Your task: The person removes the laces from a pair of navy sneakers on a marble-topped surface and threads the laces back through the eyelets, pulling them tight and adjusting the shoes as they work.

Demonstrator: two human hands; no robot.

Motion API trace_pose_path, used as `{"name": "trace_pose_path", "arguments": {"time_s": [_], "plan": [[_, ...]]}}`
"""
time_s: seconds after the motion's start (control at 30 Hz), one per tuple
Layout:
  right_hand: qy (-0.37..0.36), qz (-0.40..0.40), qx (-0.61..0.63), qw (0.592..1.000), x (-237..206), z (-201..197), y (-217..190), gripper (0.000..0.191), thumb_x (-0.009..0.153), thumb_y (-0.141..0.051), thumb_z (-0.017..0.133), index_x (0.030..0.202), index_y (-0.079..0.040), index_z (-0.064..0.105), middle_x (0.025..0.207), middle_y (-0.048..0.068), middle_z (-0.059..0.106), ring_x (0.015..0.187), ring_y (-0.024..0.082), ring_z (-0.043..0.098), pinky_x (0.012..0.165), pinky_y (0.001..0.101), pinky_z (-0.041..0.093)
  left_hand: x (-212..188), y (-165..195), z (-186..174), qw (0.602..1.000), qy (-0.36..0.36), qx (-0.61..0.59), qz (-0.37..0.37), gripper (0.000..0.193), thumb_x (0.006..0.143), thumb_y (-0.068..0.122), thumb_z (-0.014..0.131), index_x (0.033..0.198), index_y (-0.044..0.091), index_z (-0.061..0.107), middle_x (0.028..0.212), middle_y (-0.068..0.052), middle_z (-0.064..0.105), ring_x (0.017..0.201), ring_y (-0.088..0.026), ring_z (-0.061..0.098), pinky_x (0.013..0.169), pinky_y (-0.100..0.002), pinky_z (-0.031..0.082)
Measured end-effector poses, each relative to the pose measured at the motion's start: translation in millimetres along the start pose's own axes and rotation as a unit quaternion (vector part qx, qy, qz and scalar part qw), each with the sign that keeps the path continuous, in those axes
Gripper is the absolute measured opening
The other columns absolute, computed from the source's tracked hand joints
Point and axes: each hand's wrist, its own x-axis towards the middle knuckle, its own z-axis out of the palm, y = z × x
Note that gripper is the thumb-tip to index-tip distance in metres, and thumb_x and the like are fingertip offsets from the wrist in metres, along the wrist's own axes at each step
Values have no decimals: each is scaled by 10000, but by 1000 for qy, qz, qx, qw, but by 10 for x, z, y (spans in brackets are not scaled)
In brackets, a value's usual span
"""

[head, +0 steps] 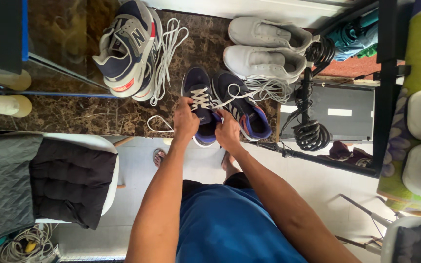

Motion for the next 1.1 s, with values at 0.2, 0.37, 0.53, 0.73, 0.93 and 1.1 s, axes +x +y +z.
{"name": "trace_pose_path", "arguments": {"time_s": [0.2,0.37,0.53,0.73,0.93,1.1], "plan": [[16,-64,3,998,-50,-28,-91,422,846,17,534,1257,-44,612,1214,204,682,1139,423,643,974,470,499,-19,20,-80,994,17,54,92,352,768,-44,608,1093,84,648,1049,-167,688,1004,-413,678,861,-499,533],[11,-60,0,998,-78,-57,-158,413,857,16,535,1259,-48,611,1221,210,666,1121,443,630,957,493,494,-36,189,-229,987,-46,110,107,301,862,40,651,1157,94,676,1054,-184,655,930,-406,677,808,-499,550],[9,-42,-24,999,-76,-23,-171,403,849,9,537,1241,-52,612,1197,207,664,1086,449,632,935,508,493,91,274,-129,960,-107,248,81,193,941,45,616,1120,91,675,1108,-191,639,958,-400,690,825,-501,567],[22,-28,-32,999,-32,20,-129,387,843,6,530,1211,-71,626,1158,194,684,1074,438,646,933,507,504,251,42,-117,992,-50,95,64,102,838,88,716,933,55,700,1071,-170,653,958,-394,679,834,-485,547],[29,-3,-33,999,-4,47,-115,383,820,4,536,1179,-83,639,1119,193,702,1053,437,652,904,510,507,186,-197,-288,867,-124,-396,-274,262,919,203,732,1074,-6,701,1077,-198,633,875,-306,674,793,-433,515],[16,-20,-47,999,5,57,-114,373,838,-12,547,1193,-91,630,1128,188,692,1046,435,657,901,518,515,56,-8,-406,997,-34,-31,66,380,860,222,779,1166,16,690,1172,-176,633,1054,-363,656,912,-436,529]]}}
